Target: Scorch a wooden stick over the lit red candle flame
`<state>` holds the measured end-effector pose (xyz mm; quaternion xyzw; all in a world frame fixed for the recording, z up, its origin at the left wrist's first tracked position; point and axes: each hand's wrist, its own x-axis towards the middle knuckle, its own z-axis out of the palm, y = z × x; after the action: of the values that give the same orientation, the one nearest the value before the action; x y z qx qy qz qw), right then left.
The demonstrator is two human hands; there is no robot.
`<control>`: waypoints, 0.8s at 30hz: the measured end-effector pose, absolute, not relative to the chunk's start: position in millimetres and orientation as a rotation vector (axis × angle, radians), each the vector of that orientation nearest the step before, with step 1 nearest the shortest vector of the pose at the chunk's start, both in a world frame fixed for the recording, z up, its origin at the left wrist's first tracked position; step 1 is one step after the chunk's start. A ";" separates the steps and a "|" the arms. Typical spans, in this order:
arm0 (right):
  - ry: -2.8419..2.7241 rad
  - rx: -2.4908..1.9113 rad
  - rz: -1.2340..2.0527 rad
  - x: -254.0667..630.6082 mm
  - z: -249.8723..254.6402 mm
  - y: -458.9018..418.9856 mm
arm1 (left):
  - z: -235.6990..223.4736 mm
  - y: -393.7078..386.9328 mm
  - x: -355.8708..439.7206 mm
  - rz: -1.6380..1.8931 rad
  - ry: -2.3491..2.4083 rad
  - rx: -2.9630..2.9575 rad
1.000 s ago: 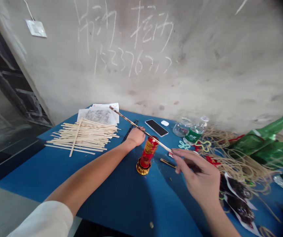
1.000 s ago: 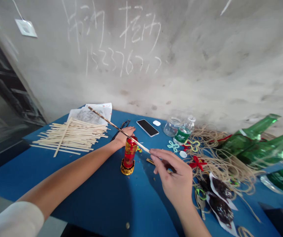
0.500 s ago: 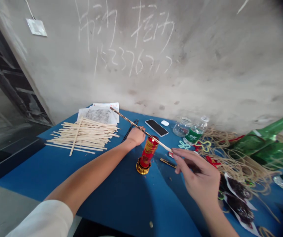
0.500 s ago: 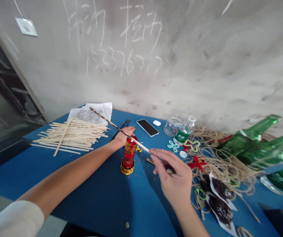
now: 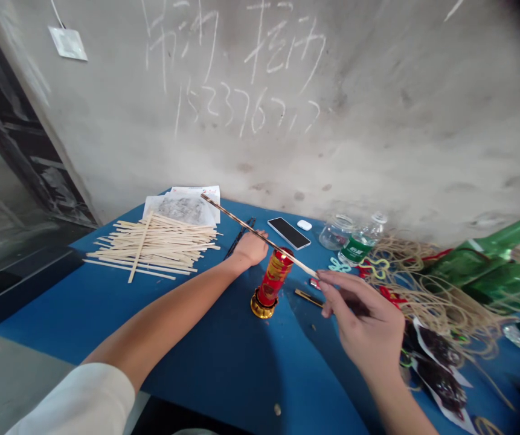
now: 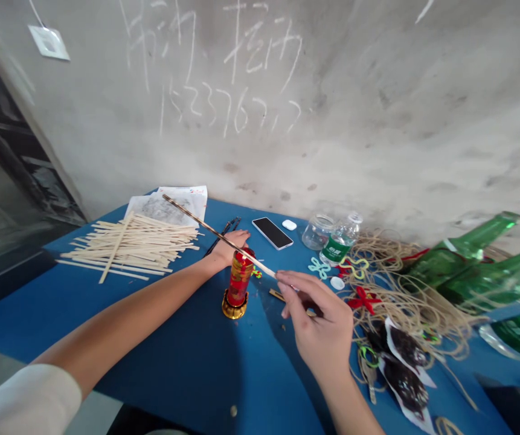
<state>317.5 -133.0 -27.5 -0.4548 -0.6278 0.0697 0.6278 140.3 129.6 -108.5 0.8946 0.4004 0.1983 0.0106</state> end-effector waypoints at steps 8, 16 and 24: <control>-1.424 -1.044 0.169 313.6 -22.3 -133.0 | -108.7 130.5 139.7 0.614 1.242 2.810; -1.412 -1.060 0.178 314.6 -24.0 -132.6 | -110.5 131.1 140.2 0.632 1.231 2.825; -1.405 -1.048 0.191 313.5 -23.2 -132.0 | -106.6 126.4 141.9 0.639 1.243 2.821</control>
<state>313.5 -132.0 -23.2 -0.4589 -0.6150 0.0834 0.6358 141.9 126.4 -106.6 0.8961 0.3948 0.2029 -0.0031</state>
